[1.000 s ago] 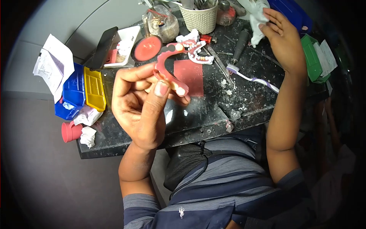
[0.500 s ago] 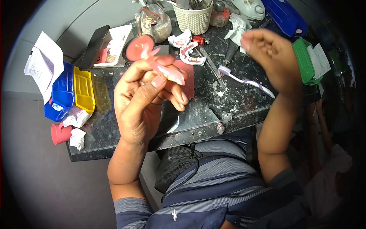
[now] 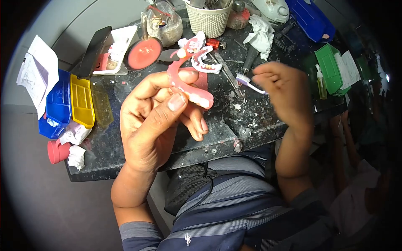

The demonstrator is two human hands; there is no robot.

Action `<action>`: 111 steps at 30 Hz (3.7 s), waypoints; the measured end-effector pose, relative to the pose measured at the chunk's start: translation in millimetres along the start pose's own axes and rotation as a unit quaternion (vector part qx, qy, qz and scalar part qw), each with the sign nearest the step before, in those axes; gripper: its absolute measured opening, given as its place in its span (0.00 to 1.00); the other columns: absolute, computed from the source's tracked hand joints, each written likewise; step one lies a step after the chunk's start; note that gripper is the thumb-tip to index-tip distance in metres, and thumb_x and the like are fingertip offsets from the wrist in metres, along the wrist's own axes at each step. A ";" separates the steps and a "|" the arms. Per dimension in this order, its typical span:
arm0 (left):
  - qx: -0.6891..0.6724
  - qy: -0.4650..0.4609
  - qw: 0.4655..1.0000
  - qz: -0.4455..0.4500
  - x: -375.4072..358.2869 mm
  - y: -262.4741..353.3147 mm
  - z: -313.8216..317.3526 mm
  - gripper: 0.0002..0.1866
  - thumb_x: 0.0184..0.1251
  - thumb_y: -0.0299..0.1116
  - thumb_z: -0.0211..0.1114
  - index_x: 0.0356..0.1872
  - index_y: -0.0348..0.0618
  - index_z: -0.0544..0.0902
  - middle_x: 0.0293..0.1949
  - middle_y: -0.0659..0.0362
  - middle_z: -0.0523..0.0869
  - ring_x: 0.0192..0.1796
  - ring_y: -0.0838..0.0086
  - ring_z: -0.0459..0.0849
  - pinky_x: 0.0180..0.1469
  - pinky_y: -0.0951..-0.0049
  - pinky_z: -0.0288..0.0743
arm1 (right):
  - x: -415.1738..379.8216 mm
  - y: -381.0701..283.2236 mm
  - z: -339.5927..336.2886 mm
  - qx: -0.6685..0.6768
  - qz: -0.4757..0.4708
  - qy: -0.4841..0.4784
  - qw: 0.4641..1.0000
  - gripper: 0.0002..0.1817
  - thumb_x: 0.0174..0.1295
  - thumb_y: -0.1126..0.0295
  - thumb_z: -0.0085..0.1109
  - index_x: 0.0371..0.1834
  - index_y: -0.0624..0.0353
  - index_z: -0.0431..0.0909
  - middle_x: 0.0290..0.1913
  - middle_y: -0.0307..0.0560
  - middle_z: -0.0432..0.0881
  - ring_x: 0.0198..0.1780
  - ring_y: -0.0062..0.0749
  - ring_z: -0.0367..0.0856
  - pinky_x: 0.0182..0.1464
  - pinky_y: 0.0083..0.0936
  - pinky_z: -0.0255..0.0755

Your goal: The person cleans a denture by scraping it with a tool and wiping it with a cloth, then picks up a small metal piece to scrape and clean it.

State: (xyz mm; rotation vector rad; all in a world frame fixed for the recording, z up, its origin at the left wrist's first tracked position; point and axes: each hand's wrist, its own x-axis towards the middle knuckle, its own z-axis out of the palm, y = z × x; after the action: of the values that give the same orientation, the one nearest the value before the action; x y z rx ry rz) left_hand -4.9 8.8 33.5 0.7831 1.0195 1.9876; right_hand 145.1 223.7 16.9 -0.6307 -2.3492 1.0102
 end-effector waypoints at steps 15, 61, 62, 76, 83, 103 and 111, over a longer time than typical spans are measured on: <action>-0.021 -0.003 0.998 -0.062 -9.7 -2.5 18.3 0.19 0.69 0.30 0.61 0.55 0.27 0.74 0.38 0.41 0.86 0.21 0.65 0.85 0.22 0.72 0.81 | 26.5 74.8 -35.1 -0.225 0.063 0.005 0.972 0.04 0.61 0.77 0.63 0.30 0.63 0.78 0.33 0.46 0.80 0.35 0.39 0.81 0.40 0.34 0.73; -0.117 -0.047 0.979 -0.158 -2.1 1.9 6.7 0.20 0.69 0.33 0.53 0.48 0.19 0.77 0.29 0.42 0.85 0.17 0.68 0.77 0.21 0.74 0.73 | -30.3 -58.3 6.6 0.028 -0.278 0.135 0.951 0.15 0.43 0.87 0.72 0.34 0.61 0.82 0.27 0.46 0.83 0.28 0.29 0.84 0.29 0.22 0.77; -0.171 -0.033 0.971 -0.164 -1.0 2.4 7.5 0.21 0.70 0.34 0.52 0.48 0.19 0.77 0.30 0.40 0.85 0.18 0.65 0.78 0.23 0.71 0.75 | -30.4 -56.4 9.6 0.028 -0.278 0.135 0.951 0.15 0.43 0.87 0.72 0.34 0.61 0.82 0.27 0.46 0.83 0.28 0.29 0.84 0.29 0.22 0.77; 0.014 0.010 1.000 -0.016 -8.1 -28.0 18.0 0.23 0.68 0.34 0.70 0.60 0.32 0.78 0.50 0.50 0.86 0.50 0.71 0.85 0.54 0.71 0.78 | -48.1 -53.8 46.6 0.173 -0.179 0.121 0.961 0.14 0.49 0.85 0.71 0.37 0.61 0.80 0.30 0.44 0.81 0.26 0.22 0.76 0.29 0.18 0.70; 0.060 0.015 0.998 0.006 -8.9 -26.5 12.9 0.21 0.70 0.32 0.67 0.59 0.30 0.78 0.47 0.49 0.85 0.47 0.70 0.85 0.50 0.70 0.79 | -45.3 -64.4 40.2 0.162 -0.184 0.088 0.965 0.13 0.52 0.84 0.70 0.40 0.62 0.81 0.33 0.45 0.80 0.28 0.21 0.74 0.30 0.18 0.68; 0.028 -0.014 0.999 0.013 -10.5 -5.7 24.0 0.19 0.76 0.27 0.57 0.60 0.23 0.70 0.45 0.43 0.81 0.31 0.66 0.85 0.25 0.68 0.85 | -28.6 -36.3 -30.8 0.567 -0.026 -0.172 0.805 0.27 0.77 0.67 0.41 0.70 0.79 0.51 0.48 0.73 0.78 0.42 0.55 0.85 0.47 0.48 0.84; 0.092 -0.033 0.994 0.042 -8.3 -7.7 23.5 0.21 0.73 0.26 0.61 0.62 0.23 0.71 0.44 0.44 0.82 0.31 0.71 0.83 0.31 0.78 0.78 | -25.0 -27.6 -20.3 0.494 -0.126 -0.212 0.833 0.25 0.78 0.63 0.40 0.65 0.78 0.56 0.44 0.68 0.80 0.37 0.47 0.85 0.40 0.36 0.82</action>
State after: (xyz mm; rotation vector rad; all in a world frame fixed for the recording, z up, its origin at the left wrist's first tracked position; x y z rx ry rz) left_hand 20.3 14.1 37.1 0.9995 1.1592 1.9434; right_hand 170.6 202.6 43.5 0.3344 -1.7405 2.1213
